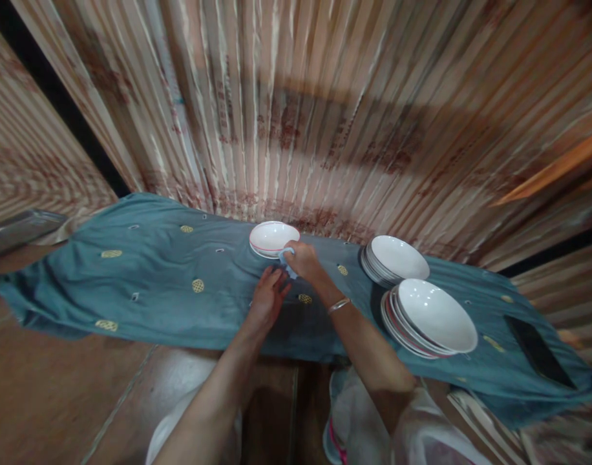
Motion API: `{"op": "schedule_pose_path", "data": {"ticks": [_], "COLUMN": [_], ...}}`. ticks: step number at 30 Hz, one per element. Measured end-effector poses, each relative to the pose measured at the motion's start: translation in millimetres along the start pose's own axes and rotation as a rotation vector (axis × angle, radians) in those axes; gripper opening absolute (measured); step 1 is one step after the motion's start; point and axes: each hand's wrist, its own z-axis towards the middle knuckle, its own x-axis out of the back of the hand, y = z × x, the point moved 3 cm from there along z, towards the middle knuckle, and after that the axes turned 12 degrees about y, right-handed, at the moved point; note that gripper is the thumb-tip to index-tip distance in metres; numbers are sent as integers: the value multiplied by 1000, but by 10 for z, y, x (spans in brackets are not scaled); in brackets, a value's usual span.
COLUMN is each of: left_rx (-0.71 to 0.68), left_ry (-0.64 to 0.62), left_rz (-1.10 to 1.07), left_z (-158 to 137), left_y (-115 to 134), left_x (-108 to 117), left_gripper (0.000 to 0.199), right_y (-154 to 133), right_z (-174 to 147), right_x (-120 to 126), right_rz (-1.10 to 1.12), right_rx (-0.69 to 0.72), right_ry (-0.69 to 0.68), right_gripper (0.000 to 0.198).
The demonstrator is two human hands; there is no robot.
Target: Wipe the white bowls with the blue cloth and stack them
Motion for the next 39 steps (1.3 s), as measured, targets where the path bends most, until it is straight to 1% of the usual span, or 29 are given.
{"op": "schedule_pose_path", "data": {"ticks": [3,6,9,11,13,15,18,21,24,26,30,33,36,39], "left_rx": [3,15,-25,-39,-17,26,63,30,-18,-28,-42,-60,-89,-143], "left_ry": [-25,-53,-111,-125,-114,-100,-92,-107,-166,-185,-189,-192,-170,-176], "left_rz": [-9,-22,-5,-3,7,43,112,137,156,179,231,274,316,336], "left_z": [-2,-22,-69,-109,-147,-175,-198,-208,-211,-199,-160,-144,-141,-146], "left_y": [24,66,98,79,16,-78,-221,-320,-385,-421,-462,-467,-458,-444], "left_x": [-16,-24,-32,-24,1,39,94,110,89,83,102,122,140,135], "left_gripper": [25,40,50,48,42,37,36,35,41,48,56,58,59,64], "right_y": [34,98,175,232,287,346,431,513,593,636,695,767,884,1014], "right_z": [-174,-476,-862,-1118,-1338,-1507,-1673,-1777,-1849,-1880,-1909,-1913,-1922,-1936], "right_x": [67,156,203,208,200,180,136,85,48,40,89,187,293,359], "right_rz": [105,231,373,437,482,496,499,503,490,477,469,517,591,684], "right_rx": [-20,-51,-69,-83,-86,-99,-120,-144,-165,-159,-96,-88,-120,-209], "right_ry": [112,241,309,342,355,338,302,290,263,199,0,-78,-80,-23], "right_gripper": [32,34,36,35,35,35,36,35,36,37,44,46,47,45]}}
